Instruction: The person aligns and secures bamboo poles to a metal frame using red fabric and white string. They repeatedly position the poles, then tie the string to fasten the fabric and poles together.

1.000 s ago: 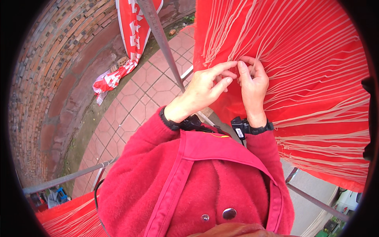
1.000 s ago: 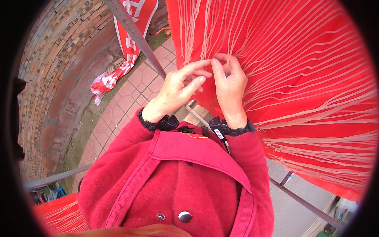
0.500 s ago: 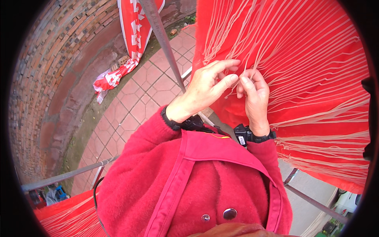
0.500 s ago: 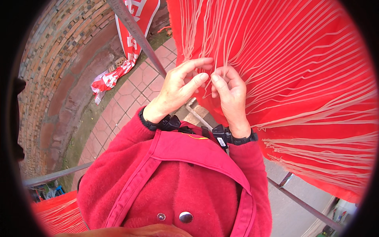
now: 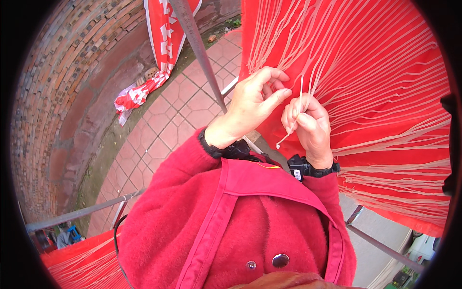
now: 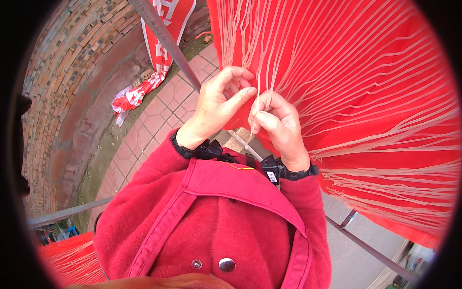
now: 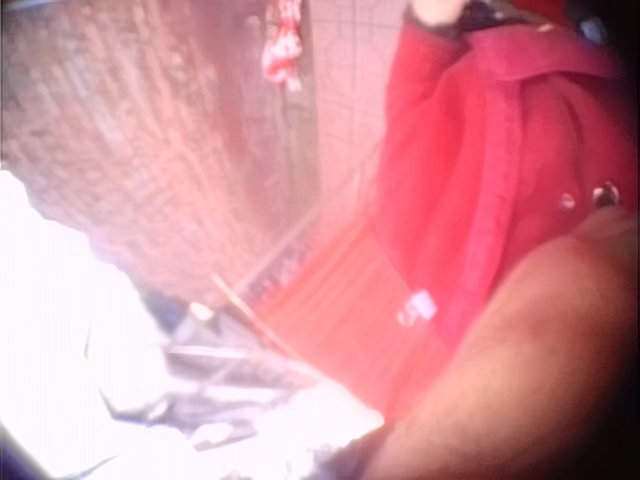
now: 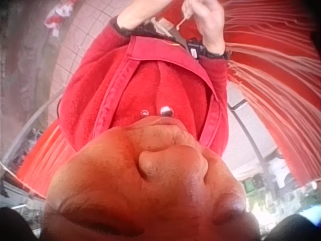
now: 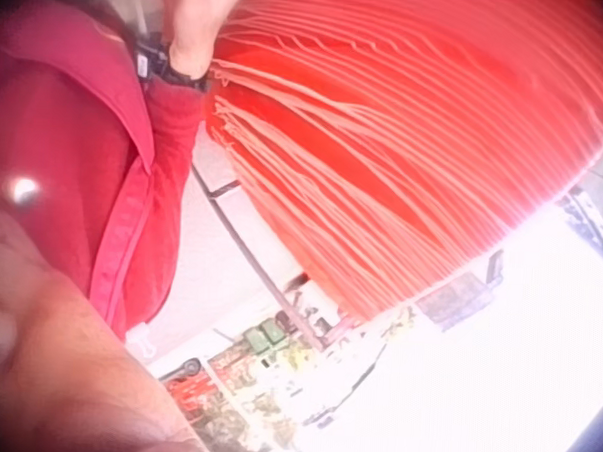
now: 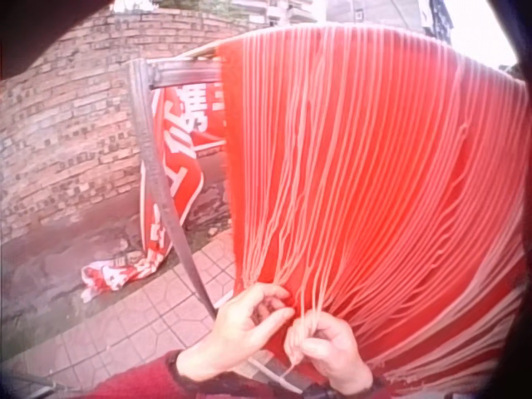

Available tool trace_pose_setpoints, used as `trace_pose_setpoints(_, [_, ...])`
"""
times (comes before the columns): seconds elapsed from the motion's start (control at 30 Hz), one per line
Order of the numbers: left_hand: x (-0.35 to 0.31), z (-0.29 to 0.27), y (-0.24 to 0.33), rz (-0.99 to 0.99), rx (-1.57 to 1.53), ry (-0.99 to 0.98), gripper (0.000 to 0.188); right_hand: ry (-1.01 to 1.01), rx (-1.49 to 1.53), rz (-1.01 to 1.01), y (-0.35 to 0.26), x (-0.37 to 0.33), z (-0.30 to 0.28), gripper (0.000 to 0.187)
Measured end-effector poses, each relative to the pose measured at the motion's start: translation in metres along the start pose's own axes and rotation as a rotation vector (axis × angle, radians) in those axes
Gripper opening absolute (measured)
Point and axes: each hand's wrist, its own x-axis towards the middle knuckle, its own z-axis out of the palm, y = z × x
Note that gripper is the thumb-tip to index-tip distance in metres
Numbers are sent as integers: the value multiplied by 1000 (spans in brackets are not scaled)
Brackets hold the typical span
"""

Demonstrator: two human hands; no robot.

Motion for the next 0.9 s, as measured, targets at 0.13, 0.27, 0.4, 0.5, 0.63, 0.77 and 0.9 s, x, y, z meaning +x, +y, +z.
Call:
trace_pose_setpoints(0.13, [2, 0, 3, 89, 171, 55, 21, -105, 38, -56, -5, -1, 2, 14])
trace_pose_setpoints(0.27, [1, 5, 7, 171, 151, 73, 19, -104, 53, -49, -7, -6, 0, 16])
trace_pose_setpoints(0.4, [1, 11, 8, 223, 158, 105, 16, -86, 25, -11, -5, -9, -2, 15])
trace_pose_setpoints(0.5, [1, 11, 7, 219, 187, 116, 15, -98, 24, -11, -4, -9, -4, 15])
trace_pose_setpoints(0.63, [0, 5, 8, 196, 169, 119, 14, -102, 18, -20, -4, -9, -7, 15])
trace_pose_setpoints(0.77, [0, 6, 11, 202, 159, 124, 15, -99, 0, 0, -3, -9, -7, 14])
trace_pose_setpoints(0.9, [5, 9, 9, 276, 233, 178, 13, -124, -4, 14, -1, -7, -7, 13])
